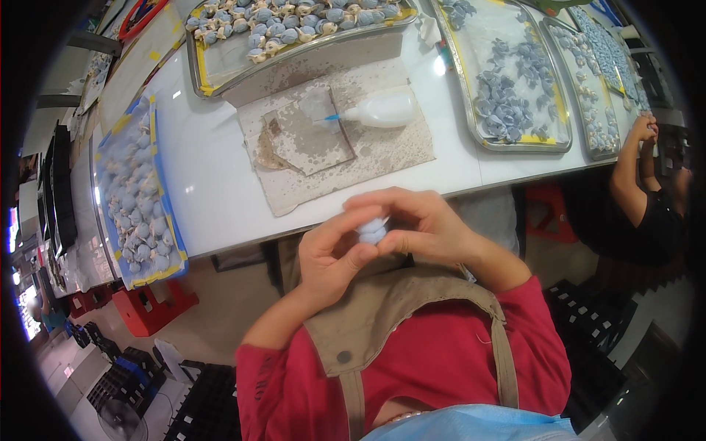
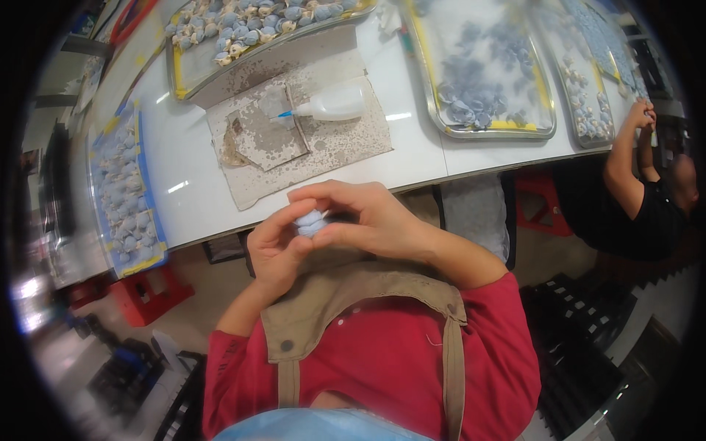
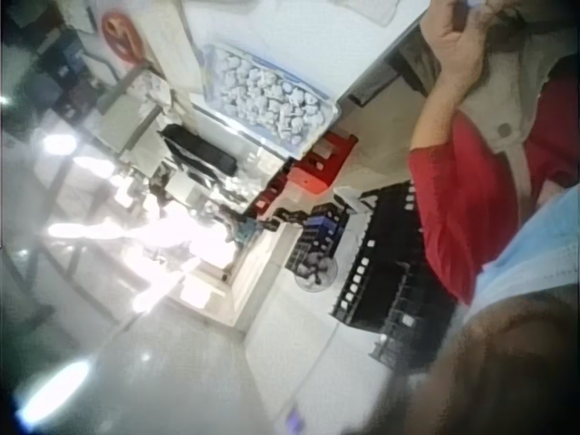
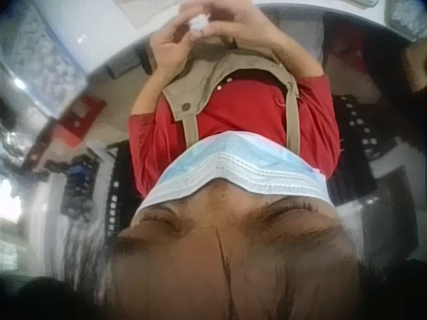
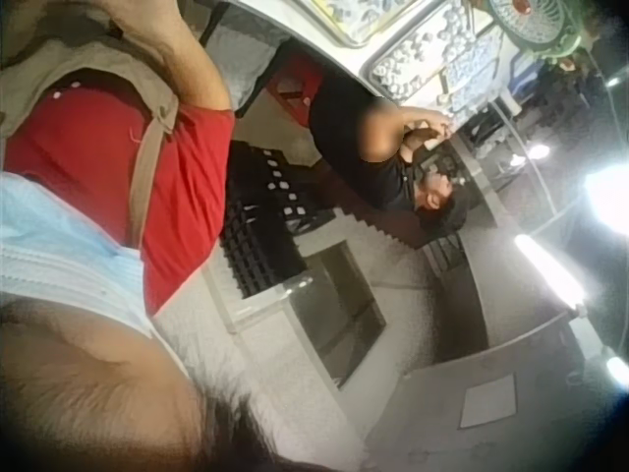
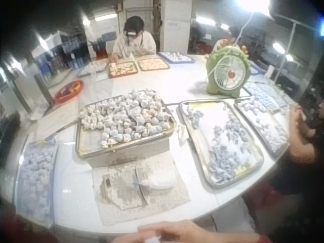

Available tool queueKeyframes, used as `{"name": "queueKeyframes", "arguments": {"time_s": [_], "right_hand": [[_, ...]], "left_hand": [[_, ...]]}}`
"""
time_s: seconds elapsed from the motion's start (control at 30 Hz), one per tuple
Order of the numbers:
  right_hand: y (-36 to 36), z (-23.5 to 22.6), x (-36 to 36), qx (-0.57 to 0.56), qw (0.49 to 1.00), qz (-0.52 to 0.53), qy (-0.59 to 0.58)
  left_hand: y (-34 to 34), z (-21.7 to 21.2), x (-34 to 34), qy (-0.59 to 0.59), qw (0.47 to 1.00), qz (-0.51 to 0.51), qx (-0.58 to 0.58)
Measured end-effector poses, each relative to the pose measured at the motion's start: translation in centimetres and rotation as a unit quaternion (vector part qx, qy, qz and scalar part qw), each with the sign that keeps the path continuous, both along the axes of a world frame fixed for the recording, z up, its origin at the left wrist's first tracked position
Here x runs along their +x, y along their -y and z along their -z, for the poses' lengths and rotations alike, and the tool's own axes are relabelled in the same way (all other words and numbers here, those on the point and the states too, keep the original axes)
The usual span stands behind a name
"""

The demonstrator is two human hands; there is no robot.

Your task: The person repeatedly picks up small dough wrappers, applies filling from a squeeze bottle, and seals them by hand. The finished dumplings are placed onto a metal tray.

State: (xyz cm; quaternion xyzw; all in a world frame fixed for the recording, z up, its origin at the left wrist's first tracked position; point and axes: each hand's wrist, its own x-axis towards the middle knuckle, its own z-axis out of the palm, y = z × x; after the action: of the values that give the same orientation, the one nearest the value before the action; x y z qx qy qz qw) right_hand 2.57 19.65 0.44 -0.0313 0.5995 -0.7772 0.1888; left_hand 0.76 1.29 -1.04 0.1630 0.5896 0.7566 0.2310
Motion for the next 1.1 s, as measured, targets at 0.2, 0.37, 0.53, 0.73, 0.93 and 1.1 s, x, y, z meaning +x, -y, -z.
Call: {"name": "queueKeyframes", "arguments": {"time_s": [0.2, 0.37, 0.53, 0.73, 0.93, 1.1], "right_hand": [[0.0, -0.5, 0.2, 0.028, 0.998, -0.006, -0.049], [0.0, -0.1, 0.4, 0.021, 0.999, 0.014, -0.048], [0.0, 0.5, 0.1, 0.030, 0.996, 0.009, -0.087], [-0.1, 0.5, -0.1, -0.009, 0.995, -0.009, -0.102], [0.2, 0.6, 0.0, -0.064, 0.996, -0.003, -0.065], [1.0, -0.3, -0.6, 0.031, 0.996, -0.066, -0.060]], "left_hand": [[0.3, -0.5, -0.2, -0.075, 0.996, 0.018, -0.043], [0.2, -0.2, -0.1, -0.086, 0.995, 0.024, -0.049], [0.5, 0.0, -0.2, -0.089, 0.995, 0.025, -0.044], [1.2, 0.8, -0.6, -0.146, 0.987, 0.060, -0.026], [-0.1, 0.9, 0.0, 0.079, 0.988, 0.035, 0.128], [0.7, 0.4, 0.5, 0.133, 0.978, -0.003, 0.161]]}}
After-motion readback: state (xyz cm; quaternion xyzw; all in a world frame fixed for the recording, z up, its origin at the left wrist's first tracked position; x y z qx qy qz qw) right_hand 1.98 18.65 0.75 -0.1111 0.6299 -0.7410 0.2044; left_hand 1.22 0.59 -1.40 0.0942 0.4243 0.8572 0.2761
